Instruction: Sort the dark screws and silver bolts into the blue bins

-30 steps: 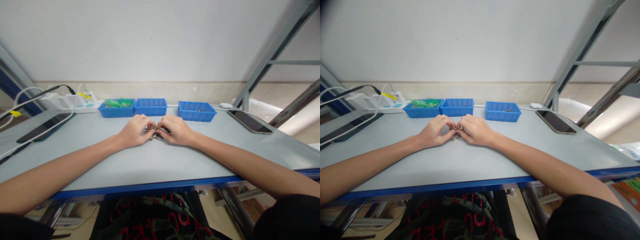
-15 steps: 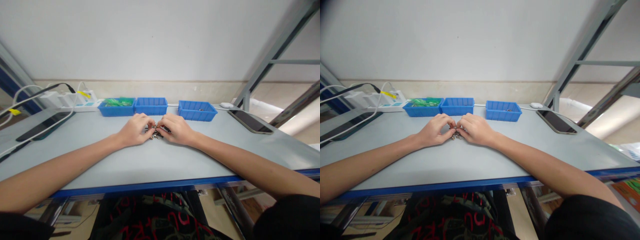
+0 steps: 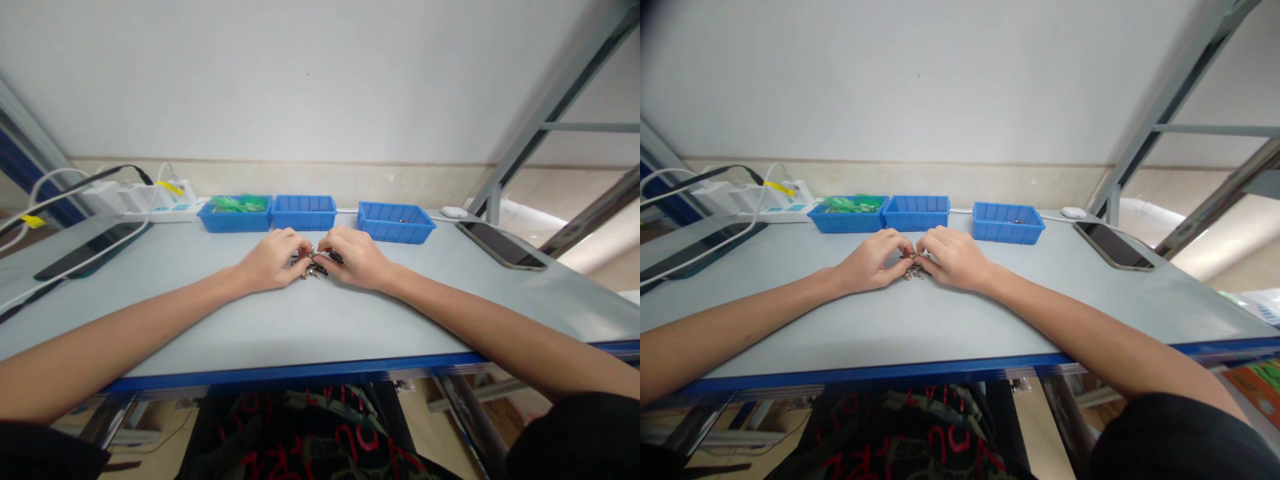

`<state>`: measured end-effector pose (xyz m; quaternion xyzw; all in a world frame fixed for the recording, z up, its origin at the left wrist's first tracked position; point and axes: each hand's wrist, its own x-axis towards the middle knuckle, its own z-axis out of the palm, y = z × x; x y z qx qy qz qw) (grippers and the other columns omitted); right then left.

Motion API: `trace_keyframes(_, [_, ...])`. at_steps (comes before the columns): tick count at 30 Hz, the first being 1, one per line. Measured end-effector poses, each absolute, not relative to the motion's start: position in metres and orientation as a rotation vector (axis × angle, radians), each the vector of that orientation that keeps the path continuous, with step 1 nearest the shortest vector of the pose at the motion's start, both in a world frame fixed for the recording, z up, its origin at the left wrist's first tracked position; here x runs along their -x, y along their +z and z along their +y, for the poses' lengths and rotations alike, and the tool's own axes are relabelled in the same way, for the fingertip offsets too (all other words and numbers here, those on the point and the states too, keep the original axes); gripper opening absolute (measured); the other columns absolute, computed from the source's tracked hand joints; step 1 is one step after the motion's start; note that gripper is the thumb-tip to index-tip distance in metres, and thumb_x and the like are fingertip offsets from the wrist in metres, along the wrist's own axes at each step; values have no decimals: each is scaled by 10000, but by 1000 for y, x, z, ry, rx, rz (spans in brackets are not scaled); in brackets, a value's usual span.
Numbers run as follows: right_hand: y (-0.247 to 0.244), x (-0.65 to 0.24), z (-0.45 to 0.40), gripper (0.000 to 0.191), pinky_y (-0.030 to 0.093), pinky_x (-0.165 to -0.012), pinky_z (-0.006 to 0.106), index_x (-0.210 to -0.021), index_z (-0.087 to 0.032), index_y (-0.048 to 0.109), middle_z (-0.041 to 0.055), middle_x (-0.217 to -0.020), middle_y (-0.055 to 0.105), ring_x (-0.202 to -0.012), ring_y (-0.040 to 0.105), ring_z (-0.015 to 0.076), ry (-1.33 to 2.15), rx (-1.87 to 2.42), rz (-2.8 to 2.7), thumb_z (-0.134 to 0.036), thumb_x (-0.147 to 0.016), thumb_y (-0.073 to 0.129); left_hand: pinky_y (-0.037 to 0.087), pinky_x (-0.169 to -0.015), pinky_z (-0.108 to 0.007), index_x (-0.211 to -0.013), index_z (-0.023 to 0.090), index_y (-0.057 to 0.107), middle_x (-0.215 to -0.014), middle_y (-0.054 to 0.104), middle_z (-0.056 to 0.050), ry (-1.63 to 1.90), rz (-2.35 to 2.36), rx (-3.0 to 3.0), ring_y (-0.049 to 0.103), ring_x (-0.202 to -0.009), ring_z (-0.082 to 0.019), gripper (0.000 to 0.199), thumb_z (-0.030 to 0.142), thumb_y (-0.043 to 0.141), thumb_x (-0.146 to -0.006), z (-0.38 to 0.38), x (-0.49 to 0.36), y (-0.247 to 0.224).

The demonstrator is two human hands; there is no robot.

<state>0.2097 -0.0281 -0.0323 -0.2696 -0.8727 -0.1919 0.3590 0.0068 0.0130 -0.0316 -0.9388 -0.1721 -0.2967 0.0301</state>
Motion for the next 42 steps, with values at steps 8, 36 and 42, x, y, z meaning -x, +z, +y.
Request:
trace_keyframes(8, [-34,-209,-28,119,352,-584,254,-811,-160,518,38,-700,566,-661,479,145,-472,688,-2280,-225,-890,457,405,-733,-319,-890,156,516,-795,593,-36,-917,-524,2880,536,-790,-181,96,220,466,-841,13,-6,-32])
trace_keyframes(36, [-33,-211,-28,133,363,-596,255,-815,-158,534,38,-712,578,-665,492,140,-395,714,-2313,-252,-881,467,395,-717,-313,-859,165,527,-765,601,-29,-965,-524,2839,547,-781,-178,89,228,471,-827,11,-7,-31])
trace_keyframes(42, [-34,-211,-28,131,359,-586,252,-811,-157,536,39,-702,576,-659,494,142,-414,727,-2303,-247,-880,470,394,-720,-313,-873,166,526,-773,602,-28,-963,-520,2838,548,-787,-178,96,236,476,-831,12,-6,-32])
